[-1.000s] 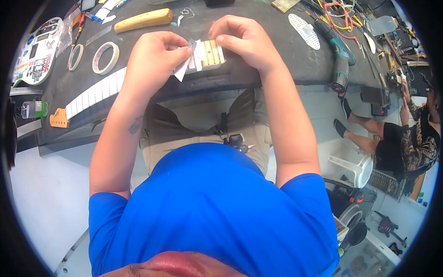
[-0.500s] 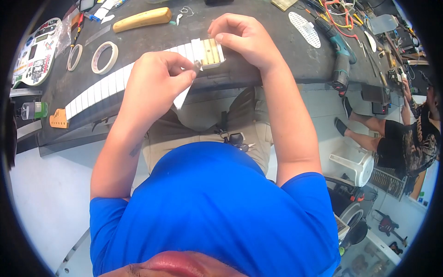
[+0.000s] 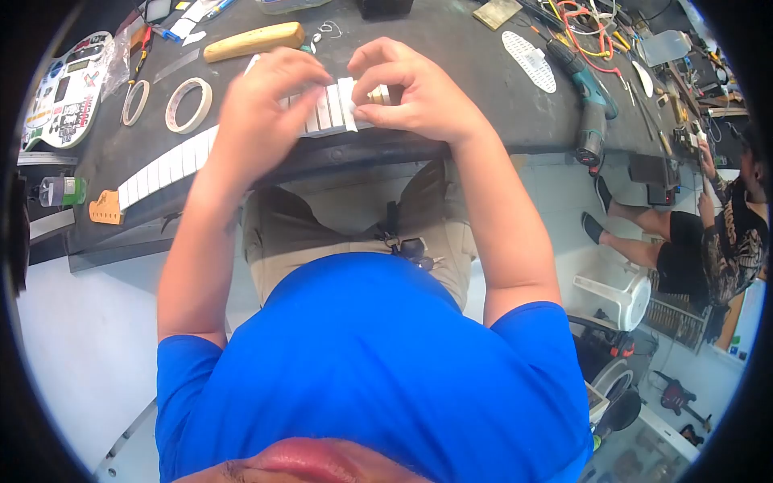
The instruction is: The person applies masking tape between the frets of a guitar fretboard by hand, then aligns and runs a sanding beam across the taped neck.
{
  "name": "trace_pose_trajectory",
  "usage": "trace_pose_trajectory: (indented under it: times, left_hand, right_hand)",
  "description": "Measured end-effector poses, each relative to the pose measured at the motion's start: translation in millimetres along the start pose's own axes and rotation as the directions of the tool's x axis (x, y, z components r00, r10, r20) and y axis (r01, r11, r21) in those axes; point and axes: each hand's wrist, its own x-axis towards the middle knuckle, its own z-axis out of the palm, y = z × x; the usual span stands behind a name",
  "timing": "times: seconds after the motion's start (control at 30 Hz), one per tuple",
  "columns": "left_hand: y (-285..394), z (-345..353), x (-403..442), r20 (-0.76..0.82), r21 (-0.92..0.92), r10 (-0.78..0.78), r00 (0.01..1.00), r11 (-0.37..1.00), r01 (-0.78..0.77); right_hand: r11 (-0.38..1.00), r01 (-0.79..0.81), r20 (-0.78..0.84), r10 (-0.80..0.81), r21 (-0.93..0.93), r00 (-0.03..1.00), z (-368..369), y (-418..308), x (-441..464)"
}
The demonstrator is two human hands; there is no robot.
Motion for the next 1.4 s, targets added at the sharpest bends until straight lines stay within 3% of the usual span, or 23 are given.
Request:
trace_pose_trajectory:
  times: [0.03, 0.27, 0.37, 0.47, 0.6, 0.73, 0.83, 0.9, 1.0, 1.17, 1.27, 1.37, 1.4]
  left_hand:
    - [6.8, 8.3, -2.3, 0.042, -0.085, 0.028, 0.999, 0.996, -0.024]
    - [8.9, 7.4, -12.5, 0.151, 0.065, 0.167, 0.974, 0.982, -0.179]
    - [9.7, 8.6, -10.7, 0.148, 0.051, 0.211, 0.966, 0.974, -0.220]
    - [12.1, 6.8, -8.2, 0.196, 0.070, 0.236, 0.952, 0.965, -0.253]
    - [13.2, 10.1, -5.9, 0.175, 0.116, 0.078, 0.982, 0.988, -0.099]
    - [14.5, 7.4, -3.2, 0.214, 0.082, 0.133, 0.968, 0.985, -0.154]
    - [15.9, 3.8, -4.7, 0.221, 0.063, 0.192, 0.956, 0.975, -0.211]
    - [15.2, 4.0, -3.9, 0.195, 0.059, 0.202, 0.960, 0.974, -0.217]
    - [10.3, 12.4, -8.9, 0.078, 0.069, 0.148, 0.986, 0.986, -0.154]
    - [10.2, 12.8, -9.7, 0.082, 0.095, 0.097, 0.992, 0.990, -0.104]
    - [11.1, 16.9, -9.4, 0.047, 0.137, 0.066, 0.997, 0.988, -0.072]
    - [12.4, 20.4, -7.3, 0.036, 0.165, 0.023, 0.999, 0.986, -0.028]
    - [12.6, 21.5, -6.9, 0.038, 0.169, 0.004, 0.999, 0.986, -0.010]
  right_hand:
    - [1.000, -0.004, -0.009, 0.004, 0.022, 1.000, 0.8, 1.0, 0.8]
    - [0.998, -0.056, 0.001, 0.056, -0.015, 0.998, 0.6, -1.7, 5.2]
    - [0.999, 0.002, -0.038, -0.004, -0.048, 0.999, 3.1, 2.7, 8.1]
    - [0.997, -0.039, -0.066, 0.035, -0.060, 0.997, 5.8, 4.4, 8.2]
    - [0.983, -0.179, -0.123, 0.174, -0.029, 0.977, 9.8, 7.7, 13.6]
    - [0.944, -0.328, -0.235, 0.311, -0.037, 0.921, 18.6, 0.7, 24.7]
    - [0.909, -0.375, -0.268, 0.321, -0.181, 0.908, 19.1, -4.1, 36.2]
    - [0.896, -0.408, -0.299, 0.347, -0.176, 0.889, 18.9, 3.5, 45.5]
    - [0.864, -0.476, -0.271, 0.424, -0.166, 0.864, 11.2, 3.5, 57.4]
    - [0.816, -0.522, -0.239, 0.471, -0.246, 0.849, 5.8, 1.5, 69.8]
    - [0.804, -0.545, -0.403, 0.429, -0.238, 0.808, 3.9, 9.6, 74.6]
    - [0.877, -0.459, -0.491, 0.339, -0.144, 0.803, -4.3, 43.7, 75.9]
    - [0.841, -0.513, -0.416, 0.534, 0.172, 0.736, -4.7, 28.0, 73.1]
